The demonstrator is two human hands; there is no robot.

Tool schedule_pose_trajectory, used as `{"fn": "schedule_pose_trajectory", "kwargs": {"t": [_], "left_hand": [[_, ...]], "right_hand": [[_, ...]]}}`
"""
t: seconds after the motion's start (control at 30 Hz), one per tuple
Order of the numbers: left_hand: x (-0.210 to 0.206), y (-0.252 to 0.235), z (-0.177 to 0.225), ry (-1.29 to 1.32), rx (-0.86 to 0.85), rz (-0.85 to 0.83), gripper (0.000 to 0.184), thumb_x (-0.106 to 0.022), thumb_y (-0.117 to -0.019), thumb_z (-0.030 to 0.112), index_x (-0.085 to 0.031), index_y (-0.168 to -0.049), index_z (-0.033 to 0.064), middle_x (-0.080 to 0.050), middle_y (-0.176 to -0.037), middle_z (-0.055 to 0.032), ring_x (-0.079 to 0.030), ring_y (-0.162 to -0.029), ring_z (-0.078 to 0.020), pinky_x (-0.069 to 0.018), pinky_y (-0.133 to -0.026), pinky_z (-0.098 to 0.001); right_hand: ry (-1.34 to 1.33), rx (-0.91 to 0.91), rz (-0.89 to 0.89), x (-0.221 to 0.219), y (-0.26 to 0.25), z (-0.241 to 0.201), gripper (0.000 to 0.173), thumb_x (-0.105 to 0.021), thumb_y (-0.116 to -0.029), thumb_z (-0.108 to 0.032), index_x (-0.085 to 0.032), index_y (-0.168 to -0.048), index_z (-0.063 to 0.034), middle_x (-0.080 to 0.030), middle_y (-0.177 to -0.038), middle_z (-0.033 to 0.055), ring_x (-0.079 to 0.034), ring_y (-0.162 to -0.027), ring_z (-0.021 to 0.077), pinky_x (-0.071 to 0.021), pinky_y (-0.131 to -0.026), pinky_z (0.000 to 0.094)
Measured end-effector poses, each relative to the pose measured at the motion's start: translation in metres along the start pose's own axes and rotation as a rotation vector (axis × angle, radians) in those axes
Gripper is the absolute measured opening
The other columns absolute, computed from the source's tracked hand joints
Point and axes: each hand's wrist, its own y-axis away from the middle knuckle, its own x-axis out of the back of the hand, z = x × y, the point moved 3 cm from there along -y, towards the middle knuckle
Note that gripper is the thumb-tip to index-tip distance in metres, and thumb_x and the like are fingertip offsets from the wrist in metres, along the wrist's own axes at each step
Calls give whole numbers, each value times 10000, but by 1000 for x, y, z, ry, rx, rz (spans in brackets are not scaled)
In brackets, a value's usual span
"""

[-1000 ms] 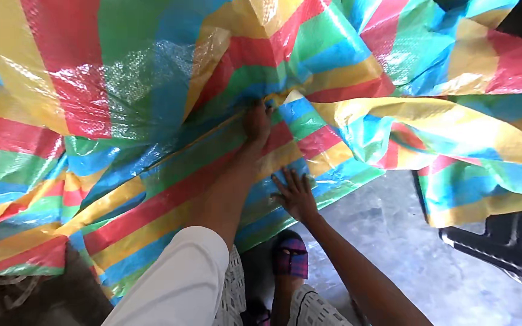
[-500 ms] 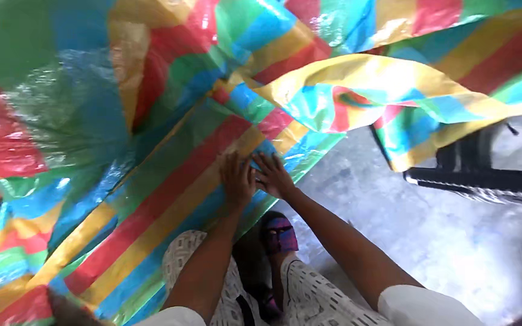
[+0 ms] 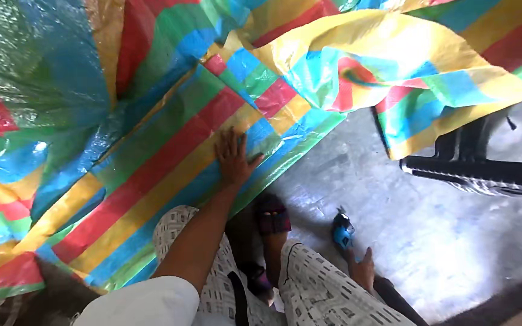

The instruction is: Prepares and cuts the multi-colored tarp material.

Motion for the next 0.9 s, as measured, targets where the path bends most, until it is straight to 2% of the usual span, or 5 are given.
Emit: {"fn": "schedule_pose_trajectory", "kwargs": {"t": [0.17, 0.47, 0.63, 0.77, 0.9], "left_hand": [[-1, -2, 2, 2, 31, -84, 892, -468, -909, 783, -456, -1541, 153, -290, -1669, -186, -187, -1563, -422, -112, -1220, -682], [2, 0, 13, 63, 99, -79, 840, -505, -938, 723, -457, -1550, 150, -262, -1683, -174, -157, -1570, -422, -82, -1201, -730], [-2, 12, 27, 44, 252, 43, 717, -540, -948, 678, -481, -1543, 284, -421, -1598, -191, -398, -1471, -403, -271, -1194, -620], [11, 7, 30, 200, 333, -53, 668, -648, -946, 554, -494, -1535, 278, -461, -1577, -156, -398, -1480, -360, -277, -1214, -570], [63, -9, 5, 621, 410, -306, 444, -583, -1050, 279, -568, -1464, 120, -491, -1546, -152, -424, -1459, -324, -325, -1196, -531]], "right_hand": [[141, 576, 373, -91, -152, 134, 850, -799, -886, -294, -375, -1535, 55, -448, -1490, 362, -471, -1343, 562, -371, -1079, 729], [41, 992, 119, -59, -88, -21, 792, -779, -885, -253, -414, -1458, 152, -545, -1353, 381, -575, -1243, 482, -457, -1057, 594], [-133, 1192, -328, -74, -39, -145, 626, -517, -1023, -324, -383, -1456, 107, -654, -1140, 131, -676, -882, 95, -599, -792, 300], [-96, 1221, -429, -87, -37, -184, 515, -441, -1051, -290, -437, -1380, 107, -645, -1015, 44, -656, -781, 39, -593, -726, 255], [98, 1284, -293, -86, -42, -193, 527, -433, -1085, -301, -455, -1429, 98, -635, -1113, 197, -648, -808, 101, -575, -745, 297]]}}
